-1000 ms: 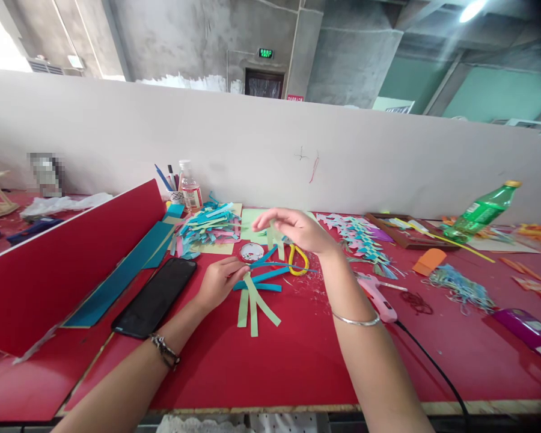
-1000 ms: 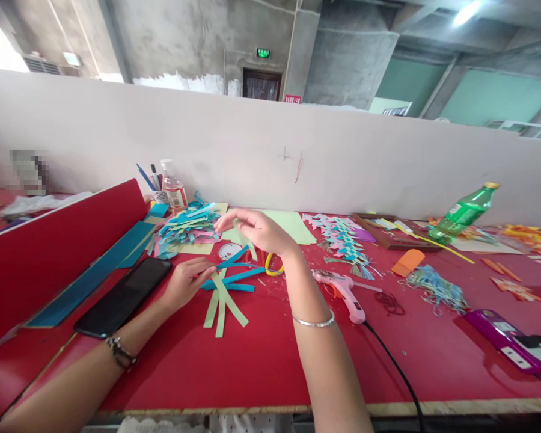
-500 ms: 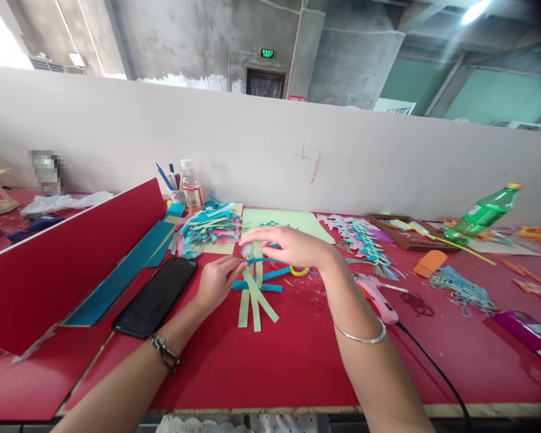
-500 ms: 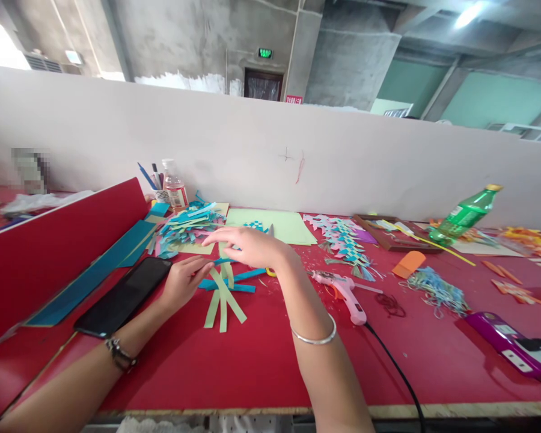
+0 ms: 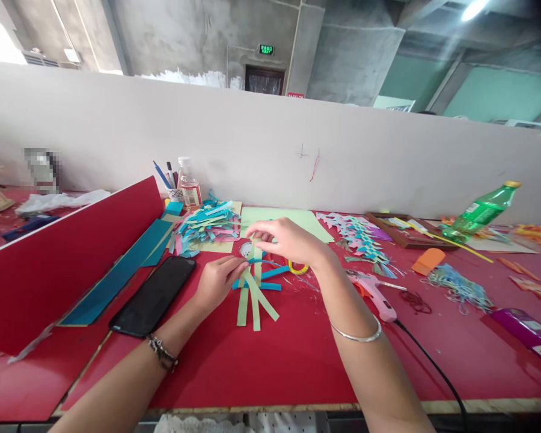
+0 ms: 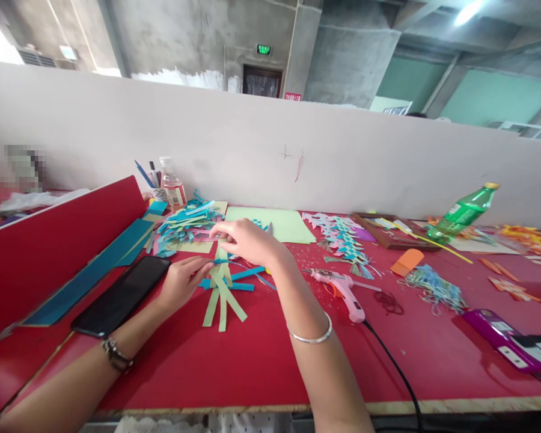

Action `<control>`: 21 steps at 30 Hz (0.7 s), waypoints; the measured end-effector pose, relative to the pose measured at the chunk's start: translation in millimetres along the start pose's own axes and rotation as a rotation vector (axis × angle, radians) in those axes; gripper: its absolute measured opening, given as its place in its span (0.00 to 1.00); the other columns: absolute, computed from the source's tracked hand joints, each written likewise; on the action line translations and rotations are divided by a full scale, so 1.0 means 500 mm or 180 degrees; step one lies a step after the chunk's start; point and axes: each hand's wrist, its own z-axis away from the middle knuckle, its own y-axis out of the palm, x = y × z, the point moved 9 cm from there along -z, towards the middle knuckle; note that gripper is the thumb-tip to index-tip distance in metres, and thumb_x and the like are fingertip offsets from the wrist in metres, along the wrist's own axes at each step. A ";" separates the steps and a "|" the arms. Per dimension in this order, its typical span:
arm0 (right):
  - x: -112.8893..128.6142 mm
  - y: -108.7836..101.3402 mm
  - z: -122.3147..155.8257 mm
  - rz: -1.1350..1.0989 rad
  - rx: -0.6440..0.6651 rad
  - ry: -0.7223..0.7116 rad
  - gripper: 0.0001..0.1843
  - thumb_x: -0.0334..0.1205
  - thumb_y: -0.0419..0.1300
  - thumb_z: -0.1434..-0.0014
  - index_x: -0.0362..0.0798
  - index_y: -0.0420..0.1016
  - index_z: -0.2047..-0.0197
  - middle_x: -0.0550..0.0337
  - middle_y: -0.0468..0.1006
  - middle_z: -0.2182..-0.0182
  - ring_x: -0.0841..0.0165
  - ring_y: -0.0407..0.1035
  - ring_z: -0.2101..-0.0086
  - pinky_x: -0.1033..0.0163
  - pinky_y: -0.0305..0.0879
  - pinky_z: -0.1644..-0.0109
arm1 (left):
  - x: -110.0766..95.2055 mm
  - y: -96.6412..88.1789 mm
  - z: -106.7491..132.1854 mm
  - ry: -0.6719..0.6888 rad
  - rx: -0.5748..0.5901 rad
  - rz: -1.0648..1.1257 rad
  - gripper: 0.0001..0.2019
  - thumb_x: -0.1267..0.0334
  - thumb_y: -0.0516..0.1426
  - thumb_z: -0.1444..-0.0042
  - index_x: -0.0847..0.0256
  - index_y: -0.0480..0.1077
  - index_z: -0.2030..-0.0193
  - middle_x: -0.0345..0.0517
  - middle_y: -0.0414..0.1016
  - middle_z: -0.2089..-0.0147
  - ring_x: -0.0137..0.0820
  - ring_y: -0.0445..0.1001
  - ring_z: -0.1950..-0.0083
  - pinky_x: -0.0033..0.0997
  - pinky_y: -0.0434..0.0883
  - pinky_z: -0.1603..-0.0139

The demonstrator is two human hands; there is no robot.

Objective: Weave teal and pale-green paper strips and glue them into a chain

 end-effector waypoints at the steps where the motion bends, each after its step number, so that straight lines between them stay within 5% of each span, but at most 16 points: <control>1: 0.004 -0.003 0.000 -0.0017 -0.0073 -0.0012 0.13 0.32 0.50 0.47 0.46 0.68 0.58 0.60 0.73 0.70 0.74 0.65 0.71 0.67 0.60 0.66 | -0.002 -0.002 -0.002 -0.0006 0.0003 -0.0001 0.12 0.63 0.48 0.44 0.65 0.67 0.72 0.41 0.66 0.78 0.22 0.63 0.77 0.20 0.60 0.74; 16: 0.087 -0.026 0.017 0.0110 -0.0181 -0.0451 0.13 0.32 0.46 0.43 0.48 0.70 0.62 0.61 0.74 0.64 0.73 0.67 0.64 0.67 0.61 0.60 | -0.070 -0.056 -0.040 0.0131 0.0002 -0.0098 0.14 0.63 0.47 0.43 0.64 0.64 0.77 0.38 0.63 0.81 0.21 0.60 0.80 0.19 0.58 0.77; 18: 0.109 -0.060 0.032 0.0133 -0.0550 -0.0591 0.12 0.32 0.47 0.43 0.48 0.69 0.59 0.60 0.72 0.60 0.72 0.65 0.59 0.66 0.59 0.55 | -0.075 -0.065 -0.040 0.0110 0.0033 -0.0149 0.12 0.63 0.48 0.44 0.64 0.66 0.75 0.39 0.64 0.80 0.21 0.60 0.80 0.19 0.58 0.77; 21: 0.129 -0.156 0.100 0.0006 -0.1674 -0.0612 0.11 0.35 0.48 0.43 0.49 0.67 0.57 0.59 0.70 0.59 0.71 0.63 0.57 0.64 0.58 0.52 | -0.086 -0.081 -0.042 0.0137 0.0063 -0.0228 0.12 0.63 0.47 0.44 0.64 0.67 0.73 0.40 0.65 0.80 0.22 0.61 0.78 0.19 0.59 0.75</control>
